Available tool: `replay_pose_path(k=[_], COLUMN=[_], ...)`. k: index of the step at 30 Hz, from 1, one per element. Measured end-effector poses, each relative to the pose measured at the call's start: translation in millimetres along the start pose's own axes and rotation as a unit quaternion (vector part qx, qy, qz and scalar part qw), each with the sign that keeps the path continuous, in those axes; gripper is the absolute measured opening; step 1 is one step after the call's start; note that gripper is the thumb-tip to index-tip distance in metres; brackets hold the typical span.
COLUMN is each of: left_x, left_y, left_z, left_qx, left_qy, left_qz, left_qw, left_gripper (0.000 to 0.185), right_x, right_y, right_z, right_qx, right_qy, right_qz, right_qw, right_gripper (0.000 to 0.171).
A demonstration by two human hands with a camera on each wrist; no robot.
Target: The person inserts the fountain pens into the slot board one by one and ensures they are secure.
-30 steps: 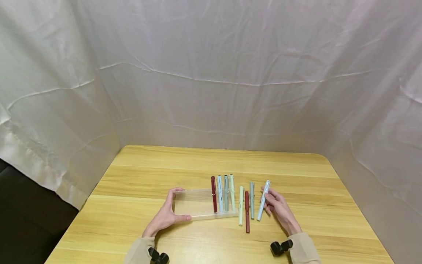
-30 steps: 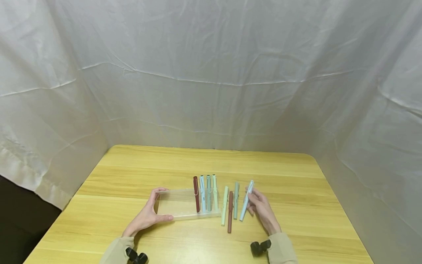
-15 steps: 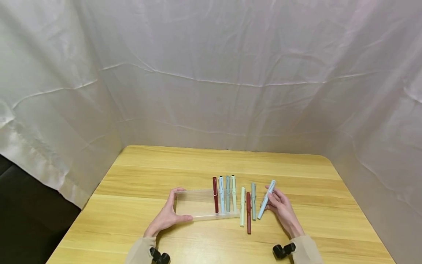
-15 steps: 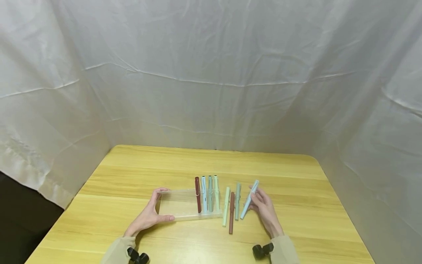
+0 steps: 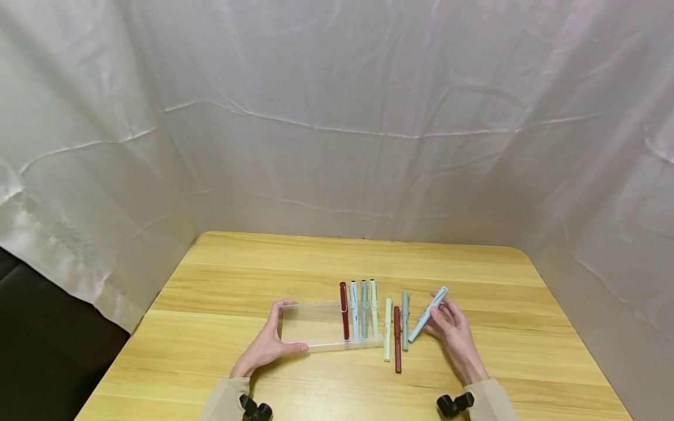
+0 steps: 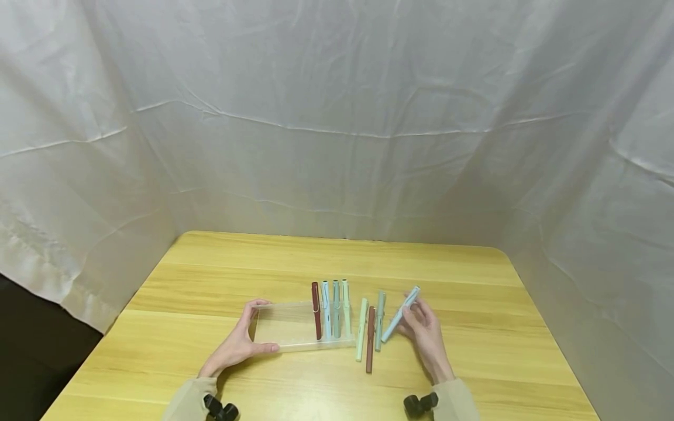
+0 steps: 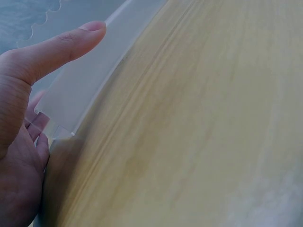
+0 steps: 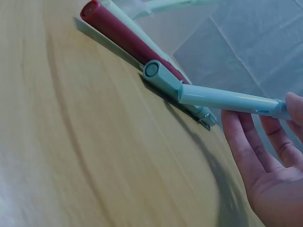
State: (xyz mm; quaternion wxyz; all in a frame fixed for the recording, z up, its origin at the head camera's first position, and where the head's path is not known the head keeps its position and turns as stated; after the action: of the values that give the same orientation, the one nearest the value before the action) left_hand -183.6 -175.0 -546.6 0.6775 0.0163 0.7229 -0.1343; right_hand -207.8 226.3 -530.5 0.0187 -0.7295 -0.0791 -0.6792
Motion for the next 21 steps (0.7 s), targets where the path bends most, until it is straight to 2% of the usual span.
replay_pose_path(k=[4, 10, 16, 21], left_x=[0.2, -0.4, -1.5, -1.6], left_y=[0.1, 0.6, 0.4, 0.1], left_z=[-0.2, -0.4, -0.5, -0.1], left_qx=[0.001, 0.002, 0.004, 0.001], left_qy=[-0.001, 0.004, 0.019, 0.020], left_qz=[-0.001, 0.001, -0.001, -0.004], left_qw=[1.0000, 1.0000, 0.9998, 0.9998], left_gripper=[0.101, 0.101, 0.100, 0.100], right_x=[3.9, 17.9, 29.7, 38.8], right_y=[2.4, 10.6, 29.3, 47.8], right_z=[2.4, 3.1, -0.3, -3.1], right_qx=[-0.025, -0.058, -0.044, -0.023], right_qy=[0.006, -0.024, -0.066, -0.105], right_qz=[0.013, 0.040, 0.069, 0.103], right_qw=[1.000, 0.997, 0.994, 0.989], right_gripper=[0.046, 0.040, 0.039, 0.042])
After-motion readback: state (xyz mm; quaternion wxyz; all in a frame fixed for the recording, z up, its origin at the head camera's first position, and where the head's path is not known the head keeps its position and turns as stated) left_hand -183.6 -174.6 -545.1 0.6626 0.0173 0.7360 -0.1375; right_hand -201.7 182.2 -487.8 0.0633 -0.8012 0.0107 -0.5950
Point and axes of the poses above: each hand's wrist, its own z-axis away from the middle knuckle, its own y-axis out of the palm, x = y × z, the point moved 7 cm from there along -z, towards the middle knuckle, and after that the axes turned 9 degrees about z, right-handed, at the moved point
